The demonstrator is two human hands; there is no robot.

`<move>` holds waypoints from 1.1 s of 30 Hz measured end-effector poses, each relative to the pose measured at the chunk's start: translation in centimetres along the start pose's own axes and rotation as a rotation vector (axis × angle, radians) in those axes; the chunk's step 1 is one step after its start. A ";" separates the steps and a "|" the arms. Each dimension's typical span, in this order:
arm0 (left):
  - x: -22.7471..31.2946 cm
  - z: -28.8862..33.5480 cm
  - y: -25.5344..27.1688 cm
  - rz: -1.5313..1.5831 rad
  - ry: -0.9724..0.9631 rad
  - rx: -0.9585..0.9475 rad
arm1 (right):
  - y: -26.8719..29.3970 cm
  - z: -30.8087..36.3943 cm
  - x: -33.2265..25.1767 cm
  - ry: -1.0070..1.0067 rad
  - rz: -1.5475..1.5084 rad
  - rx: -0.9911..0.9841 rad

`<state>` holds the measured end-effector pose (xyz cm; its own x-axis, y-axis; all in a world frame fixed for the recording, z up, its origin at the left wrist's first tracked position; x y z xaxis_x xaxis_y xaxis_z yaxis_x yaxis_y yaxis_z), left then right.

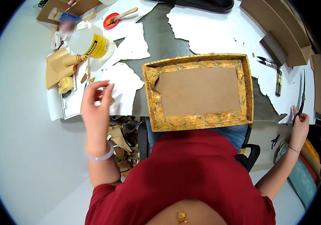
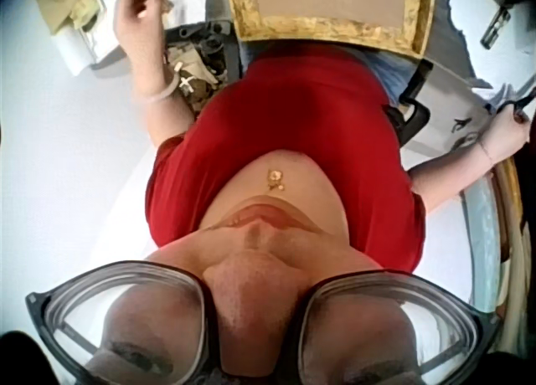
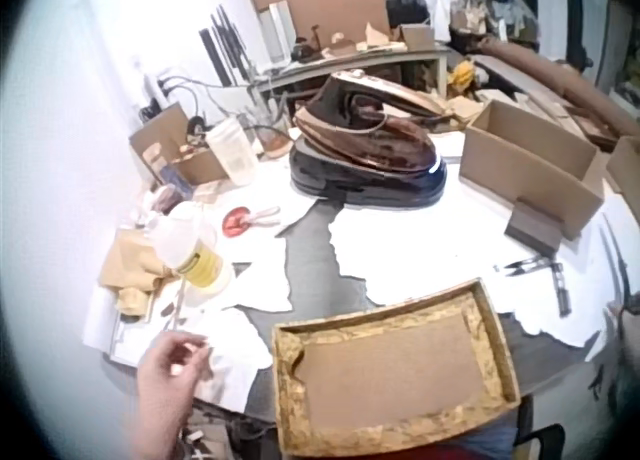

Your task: The person applies patterned paper to the edges of a rectangular frame using a small iron to press and adhere the material. They trim excess paper with scissors and smooth the edges by hand, repeating the process along each side of the frame.

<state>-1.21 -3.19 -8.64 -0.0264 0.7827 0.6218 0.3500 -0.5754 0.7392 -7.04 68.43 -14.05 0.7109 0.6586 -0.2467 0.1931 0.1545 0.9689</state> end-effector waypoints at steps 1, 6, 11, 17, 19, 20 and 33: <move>-0.1 -0.1 -1.5 0.182 0.056 -0.020 | -0.5 -0.2 -0.5 -0.003 0.023 -0.023; 1.9 -3.3 -7.0 0.256 0.164 -0.336 | -1.4 -0.3 -2.7 0.019 0.063 -0.048; 2.2 -5.2 -8.2 0.327 0.291 -0.497 | -3.6 -3.2 0.0 0.209 0.010 -0.079; 2.3 -5.6 -9.4 0.365 0.312 -0.478 | -2.7 -0.5 -2.9 0.274 0.244 0.080; 2.4 -6.0 -9.8 0.334 0.286 -0.479 | -2.8 -0.7 -3.0 0.280 0.262 0.117; 2.4 -6.1 -9.9 0.318 0.273 -0.479 | -2.9 -0.8 -3.1 0.277 0.270 0.107; 2.6 -5.5 -8.4 0.441 0.331 -0.512 | 1.1 17.9 -19.8 0.614 -0.227 -0.253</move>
<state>-9.35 2.37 -11.88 -0.2929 0.3888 0.8735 -0.0842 -0.9205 0.3815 -8.80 42.34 -8.36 0.1465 0.8752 -0.4610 0.0754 0.4548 0.8874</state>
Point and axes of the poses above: each hand's wrist, its own z-axis away from the middle knuckle, its own y-axis out of the back of the hand, x = y × z, the point moved 6 cm from there along -z, towards the middle knuckle, and after that the axes turned 12 degrees about -y, right-handed, at the moved point
